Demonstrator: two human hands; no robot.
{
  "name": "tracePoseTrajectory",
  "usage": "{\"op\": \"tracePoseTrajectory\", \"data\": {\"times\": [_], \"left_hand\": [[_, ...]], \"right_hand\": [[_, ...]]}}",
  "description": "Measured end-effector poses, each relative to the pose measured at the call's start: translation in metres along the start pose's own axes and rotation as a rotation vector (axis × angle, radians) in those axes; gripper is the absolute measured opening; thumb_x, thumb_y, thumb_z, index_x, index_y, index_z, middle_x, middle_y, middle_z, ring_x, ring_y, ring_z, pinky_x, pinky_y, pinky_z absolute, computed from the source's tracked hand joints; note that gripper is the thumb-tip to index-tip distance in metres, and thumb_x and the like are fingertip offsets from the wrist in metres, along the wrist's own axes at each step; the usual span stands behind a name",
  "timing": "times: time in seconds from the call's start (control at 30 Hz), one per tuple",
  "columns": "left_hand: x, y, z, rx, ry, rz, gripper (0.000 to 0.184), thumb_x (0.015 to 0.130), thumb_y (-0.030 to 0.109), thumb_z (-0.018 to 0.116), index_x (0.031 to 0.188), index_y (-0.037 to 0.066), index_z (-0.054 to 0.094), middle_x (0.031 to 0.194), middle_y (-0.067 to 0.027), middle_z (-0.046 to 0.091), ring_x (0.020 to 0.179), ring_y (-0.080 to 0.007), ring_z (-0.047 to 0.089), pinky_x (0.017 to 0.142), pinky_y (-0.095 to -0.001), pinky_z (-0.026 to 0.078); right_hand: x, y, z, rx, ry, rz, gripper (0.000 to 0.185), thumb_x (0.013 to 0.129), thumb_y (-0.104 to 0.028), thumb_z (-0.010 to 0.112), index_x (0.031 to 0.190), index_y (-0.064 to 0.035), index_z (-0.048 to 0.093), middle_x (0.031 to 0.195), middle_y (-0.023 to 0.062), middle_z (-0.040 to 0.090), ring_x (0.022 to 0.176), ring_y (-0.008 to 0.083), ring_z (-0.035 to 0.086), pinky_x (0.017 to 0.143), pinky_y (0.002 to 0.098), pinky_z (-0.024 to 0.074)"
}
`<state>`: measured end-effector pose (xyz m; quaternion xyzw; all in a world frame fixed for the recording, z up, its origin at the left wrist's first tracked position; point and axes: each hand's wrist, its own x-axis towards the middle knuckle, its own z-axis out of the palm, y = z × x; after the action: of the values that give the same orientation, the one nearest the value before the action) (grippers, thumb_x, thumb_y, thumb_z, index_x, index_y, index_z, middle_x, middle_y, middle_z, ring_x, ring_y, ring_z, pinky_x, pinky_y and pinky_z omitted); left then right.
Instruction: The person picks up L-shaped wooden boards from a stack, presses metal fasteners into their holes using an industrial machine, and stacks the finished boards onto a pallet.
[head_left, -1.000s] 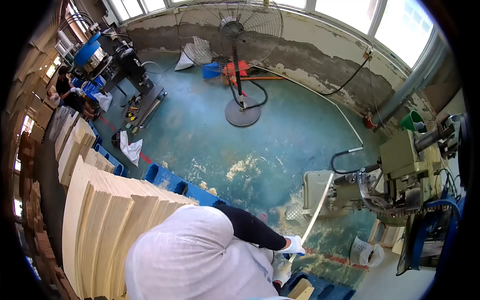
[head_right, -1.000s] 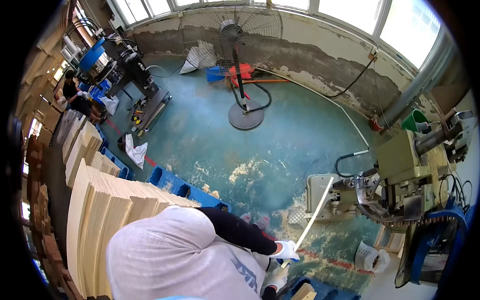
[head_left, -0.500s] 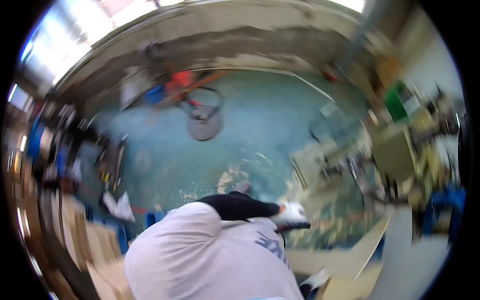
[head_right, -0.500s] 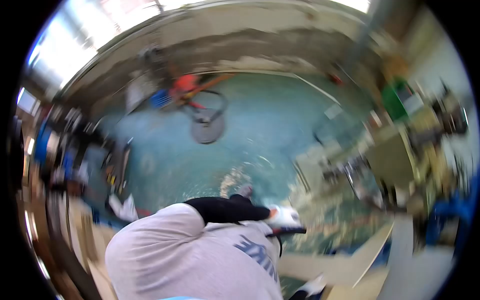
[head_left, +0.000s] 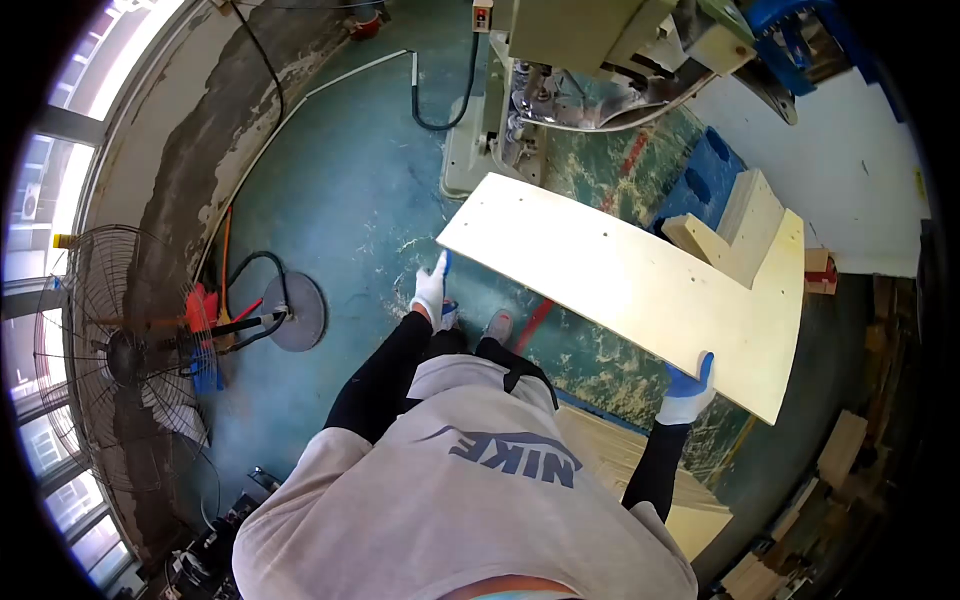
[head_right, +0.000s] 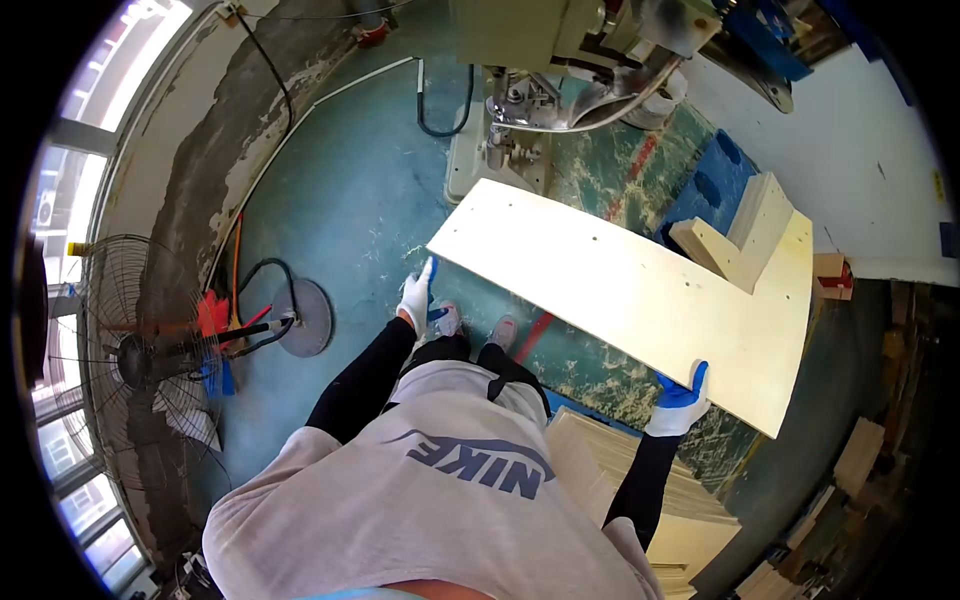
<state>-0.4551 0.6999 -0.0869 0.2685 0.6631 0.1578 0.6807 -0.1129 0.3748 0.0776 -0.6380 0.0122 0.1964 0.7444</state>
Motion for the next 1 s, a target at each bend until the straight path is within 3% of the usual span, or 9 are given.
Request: {"op": "tracePoseTrajectory", "data": {"times": [0.13, 0.27, 0.37, 0.4, 0.53, 0.6, 0.73, 0.8, 1.0], "left_hand": [[-0.008, 0.024, 0.002, -0.106, 0.099, 0.023, 0.085, 0.087, 0.067, 0.065, 0.146, 0.009, 0.043, 0.131, -0.0115, 0.057, 0.111, -0.0269, 0.061, 0.087, -0.0479, 0.055], [0.043, -0.007, -0.008, -0.663, -0.377, 0.119, 0.05, 0.102, 0.038, 0.055, 0.139, 0.005, 0.05, 0.135, -0.0125, 0.061, 0.119, -0.0293, 0.061, 0.103, -0.0467, 0.049], [0.068, 0.003, -0.002, -0.641, -0.461, 0.007, 0.04, 0.103, 0.03, 0.051, 0.133, 0.005, 0.057, 0.129, -0.0117, 0.065, 0.116, -0.0279, 0.064, 0.099, -0.0437, 0.051], [0.072, 0.025, 0.002, -0.221, -0.39, 0.493, 0.035, 0.102, 0.026, 0.052, 0.126, 0.003, 0.061, 0.12, -0.0122, 0.069, 0.107, -0.0232, 0.066, 0.094, -0.0404, 0.053], [0.04, 0.135, 0.031, -0.335, -0.564, 0.564, 0.029, 0.101, 0.019, 0.054, 0.118, 0.0, 0.065, 0.106, -0.0098, 0.072, 0.092, -0.0191, 0.069, 0.08, -0.0372, 0.057], [-0.036, 0.099, 0.024, -0.755, -0.533, 0.278, 0.037, 0.096, 0.025, 0.067, 0.124, 0.001, 0.06, 0.102, -0.006, 0.069, 0.088, -0.0202, 0.068, 0.075, -0.0332, 0.058], [-0.037, 0.057, -0.051, -0.335, -0.497, 0.129, 0.035, 0.097, 0.032, 0.068, 0.121, 0.008, 0.06, 0.099, -0.0027, 0.066, 0.085, -0.0141, 0.066, 0.071, -0.0288, 0.058], [-0.058, 0.074, -0.073, -0.287, -0.554, 0.058, 0.038, 0.097, 0.036, 0.066, 0.124, 0.011, 0.061, 0.103, -0.0048, 0.069, 0.084, -0.0159, 0.067, 0.069, -0.0322, 0.059], [-0.097, 0.116, -0.053, 0.007, -0.284, 0.393, 0.052, 0.101, 0.054, 0.053, 0.111, 0.004, 0.064, 0.084, -0.0027, 0.065, 0.065, -0.0124, 0.065, 0.051, -0.0278, 0.054]], "right_hand": [[-0.011, -0.006, -0.019, 0.04, -0.031, 0.112, 0.046, 0.102, -0.036, 0.058, 0.136, -0.0055, 0.055, 0.132, 0.0116, 0.061, 0.117, 0.0273, 0.063, 0.085, 0.0456, 0.0581], [-0.007, -0.01, -0.027, 0.06, -0.032, 0.216, 0.047, 0.101, -0.035, 0.06, 0.137, -0.0061, 0.053, 0.134, 0.0139, 0.061, 0.119, 0.0296, 0.063, 0.087, 0.0472, 0.059], [0.05, -0.001, -0.045, 0.114, -0.098, 0.276, 0.051, 0.099, -0.034, 0.061, 0.139, -0.0036, 0.05, 0.137, 0.0165, 0.059, 0.122, 0.0356, 0.061, 0.092, 0.0519, 0.0587], [0.068, -0.01, -0.034, 0.096, -0.061, 0.295, 0.05, 0.1, -0.033, 0.06, 0.14, -0.0034, 0.05, 0.136, 0.017, 0.06, 0.124, 0.0354, 0.059, 0.099, 0.0528, 0.0545], [0.082, -0.021, -0.012, 0.207, -0.057, 0.185, 0.046, 0.101, -0.028, 0.06, 0.138, -0.0027, 0.052, 0.136, 0.0162, 0.06, 0.124, 0.0332, 0.06, 0.099, 0.0503, 0.0553], [0.066, -0.003, -0.009, 0.257, -0.084, 0.111, 0.045, 0.101, -0.027, 0.061, 0.137, -0.0022, 0.053, 0.136, 0.0155, 0.06, 0.123, 0.0333, 0.06, 0.098, 0.0496, 0.0559], [0.064, -0.015, -0.027, 0.274, -0.039, 0.173, 0.04, 0.101, -0.025, 0.06, 0.133, -0.0009, 0.057, 0.134, 0.0137, 0.062, 0.12, 0.0299, 0.063, 0.093, 0.0474, 0.0586], [0.064, -0.017, -0.031, 0.336, -0.115, 0.161, 0.041, 0.103, -0.027, 0.057, 0.134, -0.0005, 0.056, 0.139, 0.0138, 0.058, 0.129, 0.0275, 0.055, 0.107, 0.0463, 0.0472], [0.01, -0.035, 0.043, 0.608, -0.456, 0.034, 0.046, 0.104, -0.035, 0.054, 0.143, -0.0099, 0.052, 0.141, 0.0117, 0.058, 0.127, 0.0269, 0.057, 0.106, 0.0438, 0.0478]]}}
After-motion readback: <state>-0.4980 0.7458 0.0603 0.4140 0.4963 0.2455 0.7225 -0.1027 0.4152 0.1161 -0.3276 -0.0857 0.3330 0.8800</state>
